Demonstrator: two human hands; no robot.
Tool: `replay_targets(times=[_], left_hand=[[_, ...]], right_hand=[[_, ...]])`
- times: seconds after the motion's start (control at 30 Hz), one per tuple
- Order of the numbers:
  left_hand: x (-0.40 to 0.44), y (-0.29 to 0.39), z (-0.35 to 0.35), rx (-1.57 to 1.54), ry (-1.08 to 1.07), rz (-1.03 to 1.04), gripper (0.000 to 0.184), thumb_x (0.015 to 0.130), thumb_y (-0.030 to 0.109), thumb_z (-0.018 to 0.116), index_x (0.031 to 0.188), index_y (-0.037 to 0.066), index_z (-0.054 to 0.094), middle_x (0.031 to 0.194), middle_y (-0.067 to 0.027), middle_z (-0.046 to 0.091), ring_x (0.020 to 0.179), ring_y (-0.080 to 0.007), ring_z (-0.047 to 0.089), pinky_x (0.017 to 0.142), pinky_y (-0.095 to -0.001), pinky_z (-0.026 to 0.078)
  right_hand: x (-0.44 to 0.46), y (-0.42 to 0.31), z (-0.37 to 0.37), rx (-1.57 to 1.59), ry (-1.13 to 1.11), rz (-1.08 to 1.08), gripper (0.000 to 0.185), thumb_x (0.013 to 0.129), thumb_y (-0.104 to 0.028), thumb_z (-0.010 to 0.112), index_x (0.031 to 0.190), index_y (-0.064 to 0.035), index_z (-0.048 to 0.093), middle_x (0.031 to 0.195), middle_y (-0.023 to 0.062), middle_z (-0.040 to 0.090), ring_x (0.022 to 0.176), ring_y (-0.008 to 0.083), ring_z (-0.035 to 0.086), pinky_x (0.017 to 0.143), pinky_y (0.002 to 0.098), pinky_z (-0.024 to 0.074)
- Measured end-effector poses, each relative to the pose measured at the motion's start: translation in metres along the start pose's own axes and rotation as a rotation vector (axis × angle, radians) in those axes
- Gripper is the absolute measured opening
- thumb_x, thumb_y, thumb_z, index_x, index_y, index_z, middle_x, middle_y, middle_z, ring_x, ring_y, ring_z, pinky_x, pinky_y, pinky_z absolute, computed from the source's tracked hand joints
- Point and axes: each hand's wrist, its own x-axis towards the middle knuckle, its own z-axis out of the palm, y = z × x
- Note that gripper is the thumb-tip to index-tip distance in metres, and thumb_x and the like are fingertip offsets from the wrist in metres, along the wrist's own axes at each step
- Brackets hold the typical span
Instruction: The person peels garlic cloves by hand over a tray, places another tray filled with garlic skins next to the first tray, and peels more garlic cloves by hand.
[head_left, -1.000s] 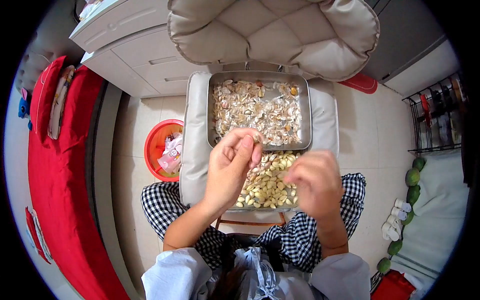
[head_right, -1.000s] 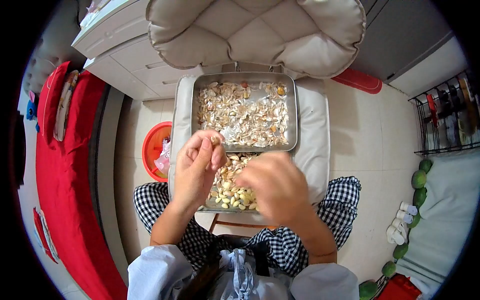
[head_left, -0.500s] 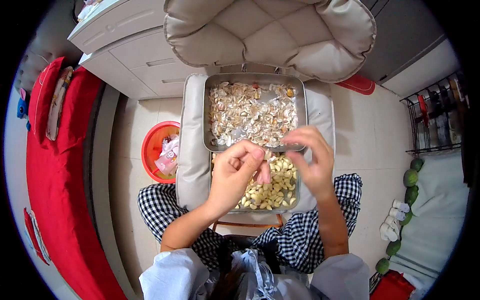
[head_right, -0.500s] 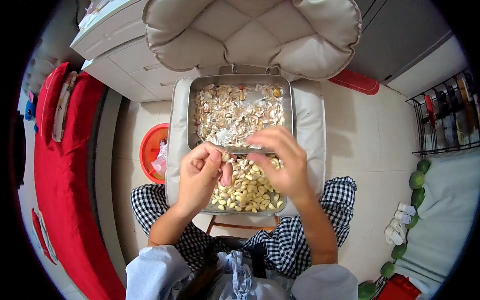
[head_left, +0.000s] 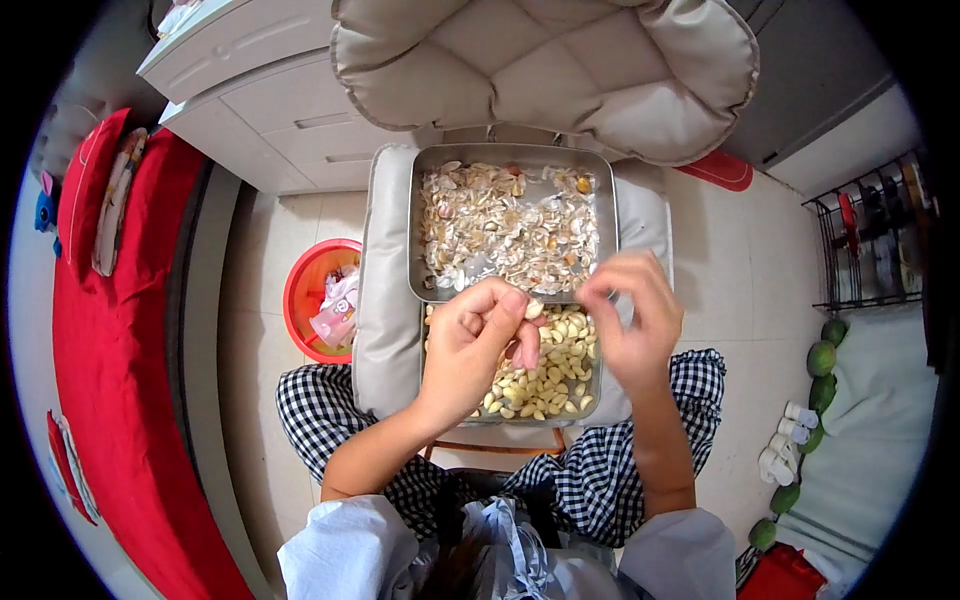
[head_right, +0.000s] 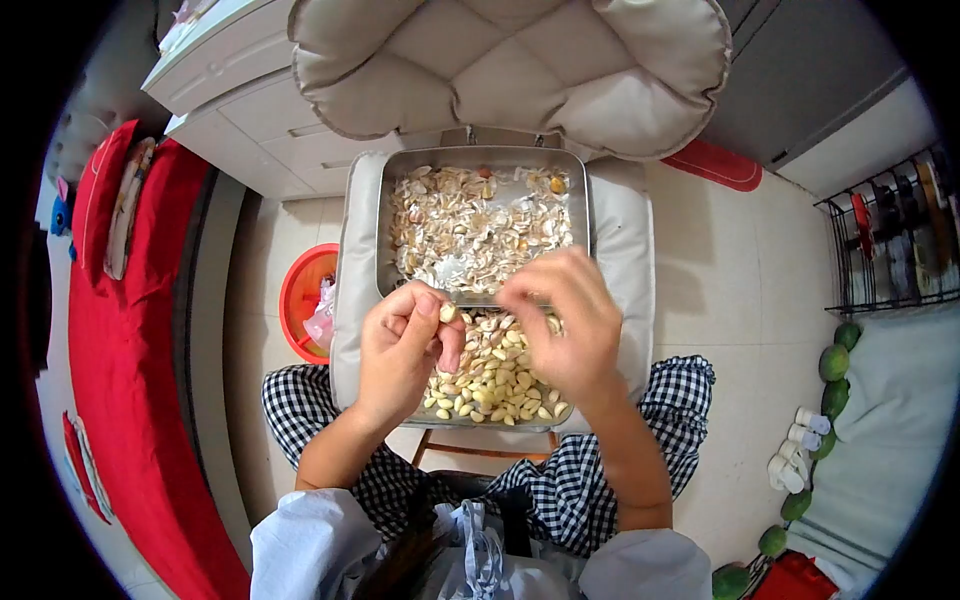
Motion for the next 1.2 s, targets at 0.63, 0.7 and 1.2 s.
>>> replay_targets(times=[0.63, 0.7, 1.2], left_hand=[[-0.008, 0.010, 0.007, 0.059, -0.041, 0.172, 0.009, 0.083, 0.005, 0.049, 0.086, -0.003, 0.051, 0.068, -0.0057, 0.055, 0.060, -0.0082, 0.053, 0.053, -0.0200, 0.044], [-0.008, 0.009, 0.001, 0.160, -0.056, 0.221, 0.008, 0.081, 0.003, 0.051, 0.086, -0.003, 0.052, 0.068, -0.0059, 0.056, 0.059, -0.0084, 0.054, 0.053, -0.0199, 0.043], [-0.004, 0.020, -0.006, 0.548, -0.205, 0.324, 0.009, 0.077, 0.002, 0.055, 0.084, -0.004, 0.057, 0.061, -0.0053, 0.054, 0.051, -0.0084, 0.051, 0.046, -0.0201, 0.039]], right_hand=[[0.005, -0.019, 0.011, 0.374, -0.064, 0.113, 0.023, 0.060, -0.001, 0.068, 0.082, -0.0037, 0.064, 0.073, 0.0054, 0.054, 0.066, 0.0159, 0.052, 0.060, 0.0243, 0.0411], [0.007, -0.020, 0.010, 0.359, -0.075, 0.039, 0.020, 0.061, -0.001, 0.067, 0.081, -0.0018, 0.064, 0.071, 0.0061, 0.056, 0.065, 0.0164, 0.052, 0.059, 0.0245, 0.0414], [0.008, -0.021, -0.009, 0.114, -0.251, -0.241, 0.027, 0.059, 0.004, 0.066, 0.085, 0.0057, 0.058, 0.074, 0.0094, 0.057, 0.063, 0.0200, 0.055, 0.052, 0.0262, 0.0445]])
